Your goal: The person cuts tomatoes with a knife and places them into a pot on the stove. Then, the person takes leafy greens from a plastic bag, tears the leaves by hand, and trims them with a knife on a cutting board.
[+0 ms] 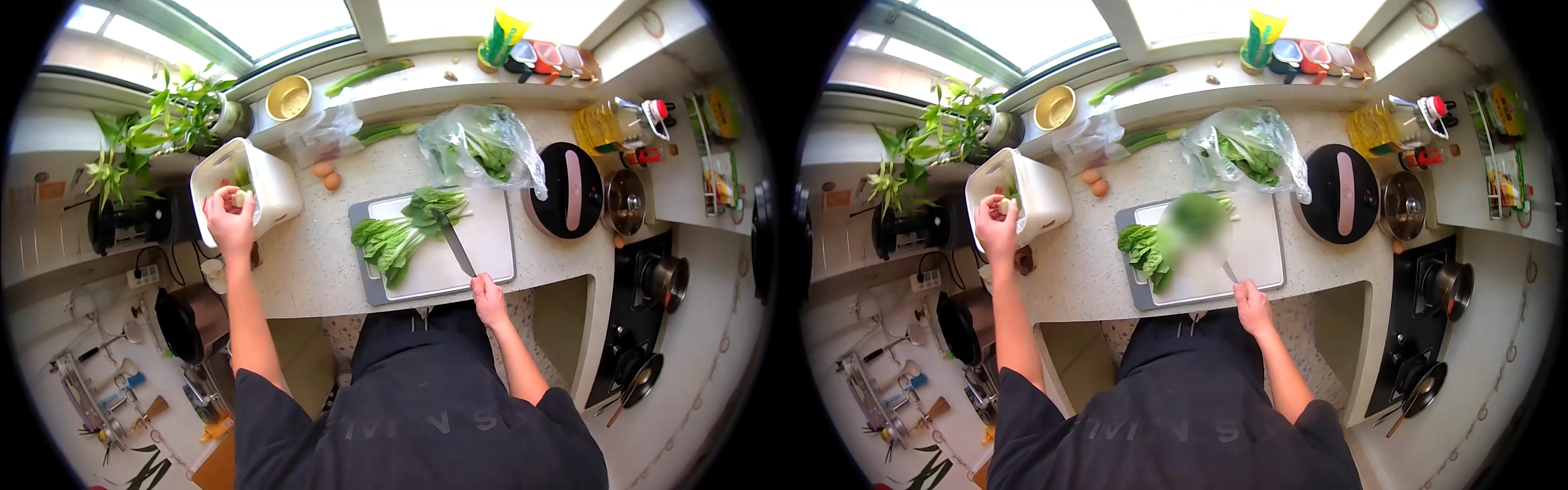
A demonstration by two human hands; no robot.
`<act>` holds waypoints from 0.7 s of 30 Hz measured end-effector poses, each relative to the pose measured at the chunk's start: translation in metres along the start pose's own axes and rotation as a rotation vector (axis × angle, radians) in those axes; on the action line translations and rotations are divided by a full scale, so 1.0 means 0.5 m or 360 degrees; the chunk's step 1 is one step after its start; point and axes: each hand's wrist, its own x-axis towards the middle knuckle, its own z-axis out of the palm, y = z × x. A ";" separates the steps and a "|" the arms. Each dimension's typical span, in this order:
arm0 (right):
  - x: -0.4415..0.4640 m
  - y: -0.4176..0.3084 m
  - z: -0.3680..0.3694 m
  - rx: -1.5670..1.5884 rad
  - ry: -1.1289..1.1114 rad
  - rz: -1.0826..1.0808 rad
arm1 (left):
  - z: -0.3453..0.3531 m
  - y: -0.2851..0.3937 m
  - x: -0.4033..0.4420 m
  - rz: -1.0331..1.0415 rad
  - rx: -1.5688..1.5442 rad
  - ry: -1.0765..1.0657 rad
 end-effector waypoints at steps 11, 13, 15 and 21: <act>0.008 -0.037 0.017 -0.0031 -0.0112 0.0102 | 0.012 -0.191 0.050 -0.0153 0.0563 -0.0362; 0.005 -0.033 0.017 -0.0029 -0.0107 0.0121 | -0.011 -0.113 0.043 -0.0171 0.0395 -0.0221; 0.001 -0.027 0.014 -0.0034 -0.0093 0.0130 | -0.013 -0.046 0.027 0.0042 0.0223 -0.0095; -0.010 0.000 0.016 -0.0074 -0.0007 0.0056 | 0.088 0.154 -0.142 0.0559 -0.0307 -0.0555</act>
